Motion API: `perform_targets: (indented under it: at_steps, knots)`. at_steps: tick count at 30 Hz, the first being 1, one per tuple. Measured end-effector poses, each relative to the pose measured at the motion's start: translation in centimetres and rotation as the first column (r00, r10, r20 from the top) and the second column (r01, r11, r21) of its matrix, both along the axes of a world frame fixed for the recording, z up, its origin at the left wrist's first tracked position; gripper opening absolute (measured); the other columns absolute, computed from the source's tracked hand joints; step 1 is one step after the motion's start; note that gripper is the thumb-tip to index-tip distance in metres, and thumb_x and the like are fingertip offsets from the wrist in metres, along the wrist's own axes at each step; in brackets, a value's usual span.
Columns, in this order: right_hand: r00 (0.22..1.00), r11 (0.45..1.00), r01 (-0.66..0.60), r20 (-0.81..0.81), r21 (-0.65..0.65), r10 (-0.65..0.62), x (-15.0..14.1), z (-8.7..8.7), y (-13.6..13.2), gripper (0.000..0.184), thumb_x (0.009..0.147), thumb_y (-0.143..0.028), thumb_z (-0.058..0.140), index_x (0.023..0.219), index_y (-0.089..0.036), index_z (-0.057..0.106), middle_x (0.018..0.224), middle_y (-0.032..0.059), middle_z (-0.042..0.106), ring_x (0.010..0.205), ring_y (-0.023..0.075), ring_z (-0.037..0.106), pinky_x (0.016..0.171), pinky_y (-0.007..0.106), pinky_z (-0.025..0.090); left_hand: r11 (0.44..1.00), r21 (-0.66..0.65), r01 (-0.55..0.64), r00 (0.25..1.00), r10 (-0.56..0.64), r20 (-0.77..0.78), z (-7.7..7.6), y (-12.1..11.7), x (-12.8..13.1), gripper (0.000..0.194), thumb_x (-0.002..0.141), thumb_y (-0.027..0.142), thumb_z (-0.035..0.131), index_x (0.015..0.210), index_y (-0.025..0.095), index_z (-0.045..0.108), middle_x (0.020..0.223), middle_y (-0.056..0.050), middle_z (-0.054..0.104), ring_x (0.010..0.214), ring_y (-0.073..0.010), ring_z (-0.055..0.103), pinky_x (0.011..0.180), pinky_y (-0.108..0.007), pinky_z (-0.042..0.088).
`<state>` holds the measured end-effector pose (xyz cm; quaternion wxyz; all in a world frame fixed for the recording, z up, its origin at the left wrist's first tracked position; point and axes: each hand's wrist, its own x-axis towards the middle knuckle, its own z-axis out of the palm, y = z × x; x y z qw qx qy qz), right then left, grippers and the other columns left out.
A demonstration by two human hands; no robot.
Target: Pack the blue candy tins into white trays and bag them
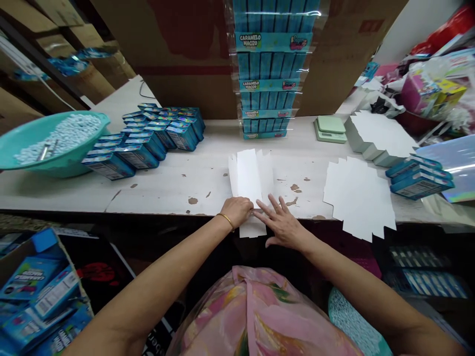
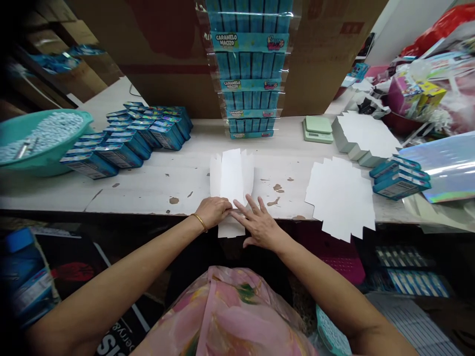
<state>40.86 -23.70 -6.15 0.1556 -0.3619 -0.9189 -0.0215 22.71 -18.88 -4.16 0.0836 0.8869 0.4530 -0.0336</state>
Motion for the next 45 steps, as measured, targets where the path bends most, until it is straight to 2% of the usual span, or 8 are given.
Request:
perform_targets:
  at_steps: [4,8,13,16,27,35,42,45]
  knots:
    - [0.975,0.999,0.039,-0.219,0.024,-0.033,-0.1,-2.3,0.3,0.037,0.076,-0.012,0.046,0.112,-0.02,0.05,0.134,0.0071,0.033,0.129,0.027,0.009,0.1,0.05,0.025,0.998,-0.058,0.006,1.0,-0.006,0.004,0.3,0.5,0.0,0.029,0.079,0.032,0.038,0.08,0.022,0.066,0.084,-0.005,0.066,0.077,-0.0185,0.058,0.058,-0.025,0.038]
    - [0.837,0.996,0.092,-0.541,-0.021,-0.089,-1.8,-3.6,1.3,0.023,0.078,-0.009,0.041,0.092,-0.019,0.057,0.126,0.0076,0.042,0.127,0.0231,0.019,0.096,0.044,0.035,0.984,-0.178,0.016,0.998,-0.004,0.068,1.1,1.6,-0.1,0.03,0.076,0.035,0.04,0.079,0.023,0.067,0.077,-0.004,0.066,0.07,-0.016,0.057,0.056,-0.023,0.035]
    - [0.615,0.947,0.266,-0.724,-0.182,-0.312,-3.7,-3.7,1.2,0.027,0.076,-0.006,0.041,0.097,-0.02,0.052,0.124,0.0084,0.042,0.125,0.0215,0.026,0.096,0.043,0.036,0.926,-0.372,0.067,0.981,0.008,0.196,2.4,2.8,-0.2,0.032,0.074,0.03,0.039,0.071,0.015,0.068,0.06,-0.003,0.062,0.057,-0.0122,0.051,0.053,-0.021,0.033]
    - [0.564,0.919,0.291,-0.729,-0.265,-0.388,-4.2,-3.3,1.0,0.039,0.075,-0.005,0.039,0.109,-0.022,0.047,0.131,0.0075,0.034,0.125,0.0199,0.025,0.095,0.041,0.037,0.888,-0.453,0.08,0.955,0.063,0.291,2.5,2.9,-0.4,0.028,0.07,0.028,0.044,0.082,0.015,0.065,0.066,-0.001,0.063,0.059,-0.0114,0.051,0.054,-0.02,0.035]
    - [0.623,0.938,0.217,-0.702,-0.269,-0.345,-4.0,-2.7,1.0,0.046,0.075,-0.005,0.043,0.116,-0.025,0.043,0.136,0.0041,0.028,0.127,0.0184,0.02,0.102,0.04,0.027,0.81,-0.587,0.009,0.906,0.241,0.347,1.2,3.5,-0.2,0.022,0.067,0.02,0.047,0.084,0.016,0.06,0.06,0.004,0.057,0.054,-0.0094,0.05,0.051,-0.02,0.038]
    - [0.641,0.939,0.218,-0.687,-0.265,-0.343,-4.7,-2.5,0.5,0.047,0.076,-0.004,0.039,0.119,-0.025,0.041,0.135,0.0037,0.029,0.128,0.0182,0.019,0.104,0.041,0.024,0.948,-0.318,0.004,0.969,0.075,0.235,1.6,2.8,0.4,0.02,0.076,0.023,0.041,0.075,0.016,0.06,0.066,-0.002,0.06,0.065,-0.0134,0.052,0.06,-0.024,0.038]
    - [0.703,0.926,0.25,-0.605,-0.282,-0.374,-4.9,-2.1,1.4,0.05,0.074,-0.004,0.04,0.121,-0.022,0.039,0.124,0.0068,0.042,0.127,0.0188,0.02,0.1,0.04,0.031,0.911,-0.413,-0.017,0.891,0.202,0.407,1.4,2.9,-0.2,0.015,0.072,0.028,0.047,0.079,0.016,0.052,0.068,0.001,0.057,0.064,-0.0122,0.052,0.059,-0.023,0.04]
    - [0.73,0.898,0.325,-0.526,-0.296,-0.437,-5.2,-1.6,1.8,0.048,0.074,-0.004,0.038,0.119,-0.021,0.041,0.116,0.0083,0.049,0.125,0.0185,0.025,0.095,0.038,0.038,0.875,-0.482,-0.042,0.853,0.283,0.439,1.5,2.9,-0.4,0.027,0.066,0.023,0.05,0.092,0.016,0.046,0.076,0.0,0.057,0.064,-0.0123,0.052,0.06,-0.025,0.042]
